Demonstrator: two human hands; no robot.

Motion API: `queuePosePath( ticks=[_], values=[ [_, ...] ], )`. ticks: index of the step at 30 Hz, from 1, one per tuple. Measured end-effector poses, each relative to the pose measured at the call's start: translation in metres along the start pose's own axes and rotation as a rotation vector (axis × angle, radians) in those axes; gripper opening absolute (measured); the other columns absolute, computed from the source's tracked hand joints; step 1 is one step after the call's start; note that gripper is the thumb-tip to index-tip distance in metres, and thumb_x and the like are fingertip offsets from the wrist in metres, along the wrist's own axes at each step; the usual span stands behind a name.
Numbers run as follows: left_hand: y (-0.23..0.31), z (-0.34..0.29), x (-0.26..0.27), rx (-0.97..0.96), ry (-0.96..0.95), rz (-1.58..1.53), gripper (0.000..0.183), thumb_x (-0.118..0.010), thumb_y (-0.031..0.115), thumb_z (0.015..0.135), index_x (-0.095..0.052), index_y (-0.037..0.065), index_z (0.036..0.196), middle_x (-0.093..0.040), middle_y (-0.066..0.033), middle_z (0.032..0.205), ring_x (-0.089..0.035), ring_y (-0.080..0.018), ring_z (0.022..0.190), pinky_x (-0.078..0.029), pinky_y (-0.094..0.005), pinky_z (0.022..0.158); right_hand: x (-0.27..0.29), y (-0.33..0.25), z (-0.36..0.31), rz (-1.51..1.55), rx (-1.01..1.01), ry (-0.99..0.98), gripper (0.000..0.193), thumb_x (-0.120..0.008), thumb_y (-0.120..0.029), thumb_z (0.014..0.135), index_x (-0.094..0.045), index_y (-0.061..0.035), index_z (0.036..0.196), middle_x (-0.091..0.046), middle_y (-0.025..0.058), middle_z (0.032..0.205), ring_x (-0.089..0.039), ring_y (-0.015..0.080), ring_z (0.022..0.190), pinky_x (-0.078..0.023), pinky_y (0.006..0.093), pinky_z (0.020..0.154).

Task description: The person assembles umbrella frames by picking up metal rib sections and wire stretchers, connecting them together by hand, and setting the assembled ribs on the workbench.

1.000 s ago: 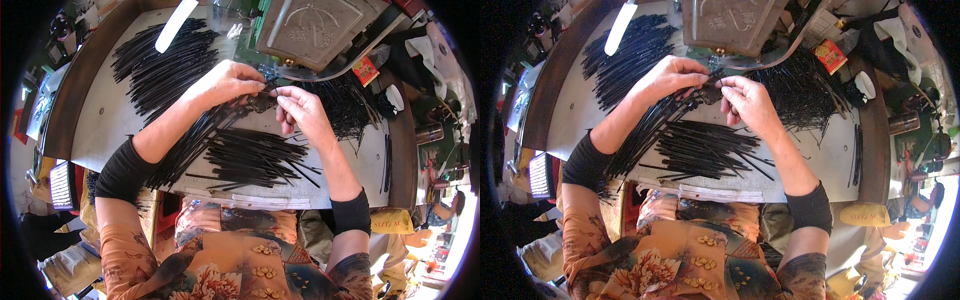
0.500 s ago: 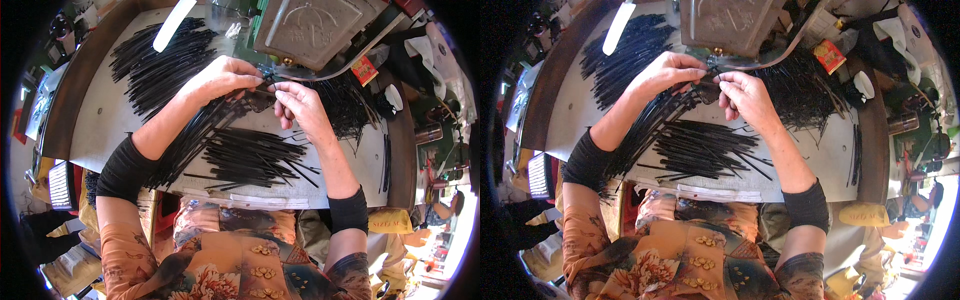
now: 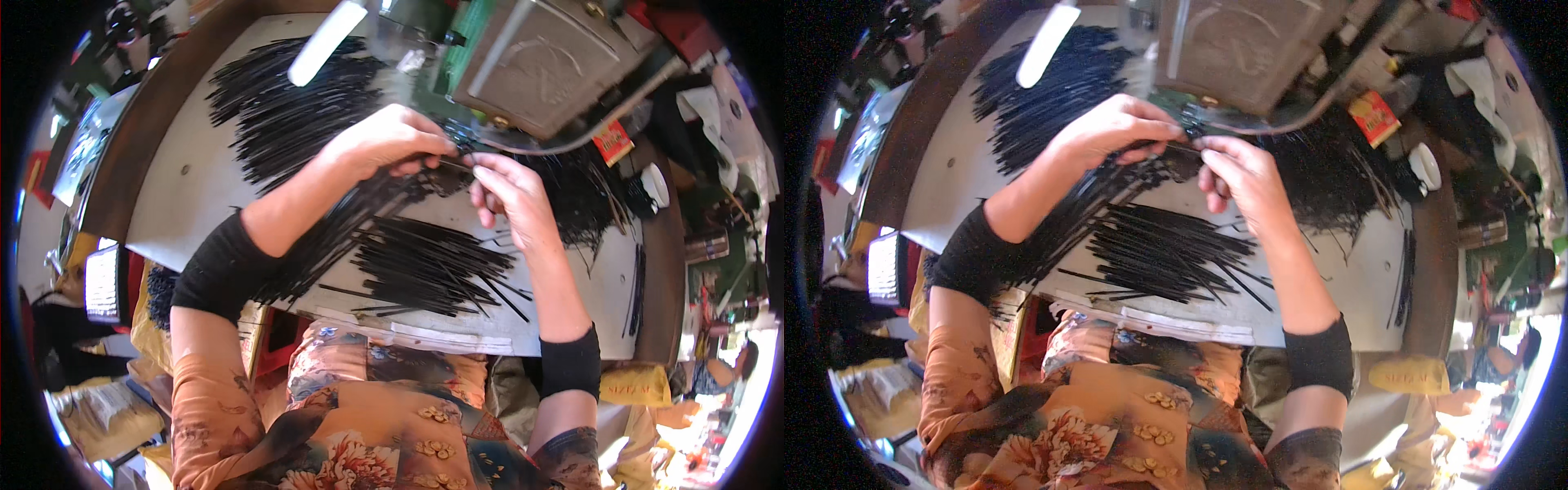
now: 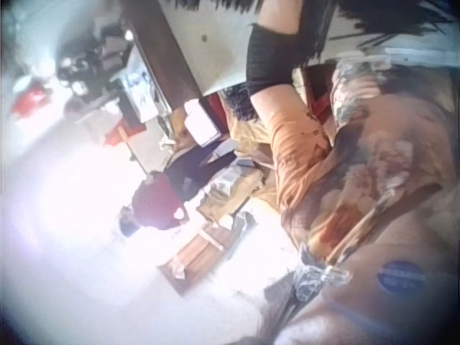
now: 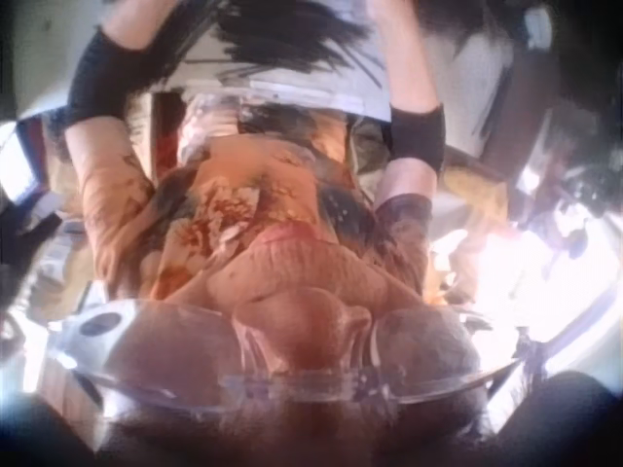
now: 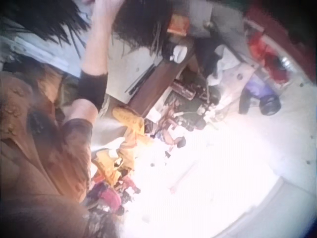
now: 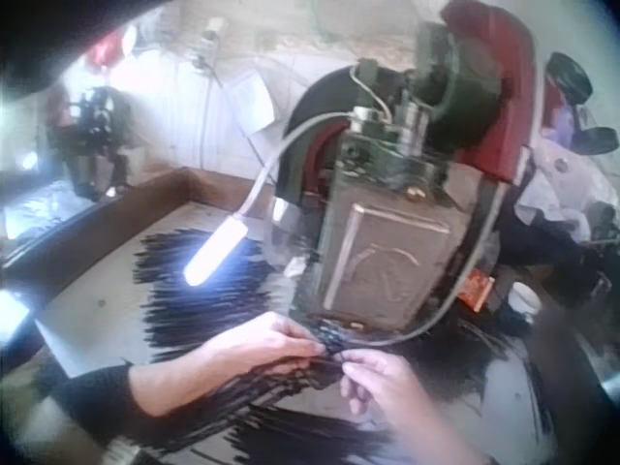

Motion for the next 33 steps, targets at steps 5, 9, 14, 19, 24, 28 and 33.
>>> queuePosePath(
  ticks=[5, 9, 14, 19, 24, 28, 33],
  values=[
    [-0.014, 0.000, -0.007, -0.018, 0.022, -0.169, 0.026, -0.062, 0.016, 0.081, -0.064, -0.006, 0.095, -0.058, -0.0051, 0.067, -0.044, -0.0061, 0.044, -0.031, -0.0208, 0.037, 0.012, 0.002, -0.005, 0.115, 0.045, 0.148, 0.027, -0.056, -0.012, 0.086, -0.055, 0.0008, 0.110, -0.056, 0.0051, 0.069, -0.052, 0.0119, 0.050, -0.042, 0.0223, 0.047],
    [-0.016, -0.002, -0.013, -0.020, 0.041, -0.226, 0.023, -0.063, 0.018, 0.082, -0.064, -0.004, 0.088, -0.057, -0.0047, 0.066, -0.046, -0.0063, 0.044, -0.033, -0.0215, 0.037, 0.032, 0.019, 0.002, 0.542, 0.123, 0.226, 0.020, -0.055, -0.010, 0.087, -0.059, -0.0017, 0.105, -0.062, 0.0062, 0.078, -0.060, 0.0111, 0.061, -0.050, 0.0224, 0.054],
    [-0.018, -0.004, -0.009, -0.010, 0.060, -0.221, 0.023, -0.063, 0.019, 0.081, -0.064, -0.003, 0.085, -0.057, -0.0045, 0.065, -0.045, -0.0064, 0.043, -0.033, -0.0222, 0.037, 0.032, 0.025, 0.008, 0.656, 0.180, 0.126, 0.020, -0.053, -0.008, 0.088, -0.058, -0.0009, 0.106, -0.065, 0.0099, 0.087, -0.066, 0.0155, 0.073, -0.056, 0.0255, 0.063],
    [-0.016, -0.006, -0.012, -0.003, 0.095, -0.224, 0.023, -0.063, 0.019, 0.082, -0.064, -0.004, 0.085, -0.058, -0.0044, 0.066, -0.045, -0.0063, 0.043, -0.034, -0.0222, 0.037, 0.027, 0.022, 0.007, 0.697, 0.155, 0.143, 0.019, -0.051, -0.009, 0.090, -0.058, -0.0006, 0.106, -0.065, 0.0113, 0.089, -0.066, 0.0165, 0.075, -0.057, 0.0258, 0.065],
    [-0.005, -0.016, -0.032, -0.054, -0.016, -0.087, 0.027, -0.061, 0.023, 0.083, -0.065, -0.003, 0.089, -0.060, -0.0053, 0.067, -0.052, -0.0070, 0.047, -0.039, -0.0218, 0.040, 0.026, 0.022, 0.006, 0.667, 0.169, 0.133, 0.019, -0.051, -0.011, 0.091, -0.058, -0.0008, 0.105, -0.064, 0.0080, 0.086, -0.064, 0.0146, 0.070, -0.056, 0.0253, 0.062],
    [0.010, -0.026, -0.020, -0.101, -0.019, 0.358, 0.032, -0.061, 0.029, 0.084, -0.066, -0.001, 0.095, -0.065, -0.0093, 0.069, -0.060, -0.0113, 0.052, -0.048, -0.0261, 0.048, 0.023, 0.022, 0.004, 0.572, 0.125, 0.128, 0.019, -0.052, -0.015, 0.091, -0.058, -0.0013, 0.102, -0.062, 0.0058, 0.086, -0.061, 0.0128, 0.071, -0.054, 0.0259, 0.058],
    [0.007, -0.036, 0.063, -0.307, 0.497, 1.283, 0.025, -0.059, 0.022, 0.079, -0.064, 0.007, 0.098, -0.062, -0.0091, 0.097, -0.060, -0.0303, 0.088, -0.049, -0.0392, 0.076, 0.022, 0.018, 0.006, 0.564, 0.122, 0.118, 0.020, -0.053, -0.017, 0.091, -0.058, -0.0005, 0.100, -0.062, 0.0100, 0.093, -0.064, 0.0171, 0.078, -0.057, 0.0294, 0.064]
  ],
)
Point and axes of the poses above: each hand's wrist, its own z-axis towards the middle knuckle, its own x-axis out of the back of the hand, y = z × x, the point moved 6 cm from there along z, towards the middle knuckle
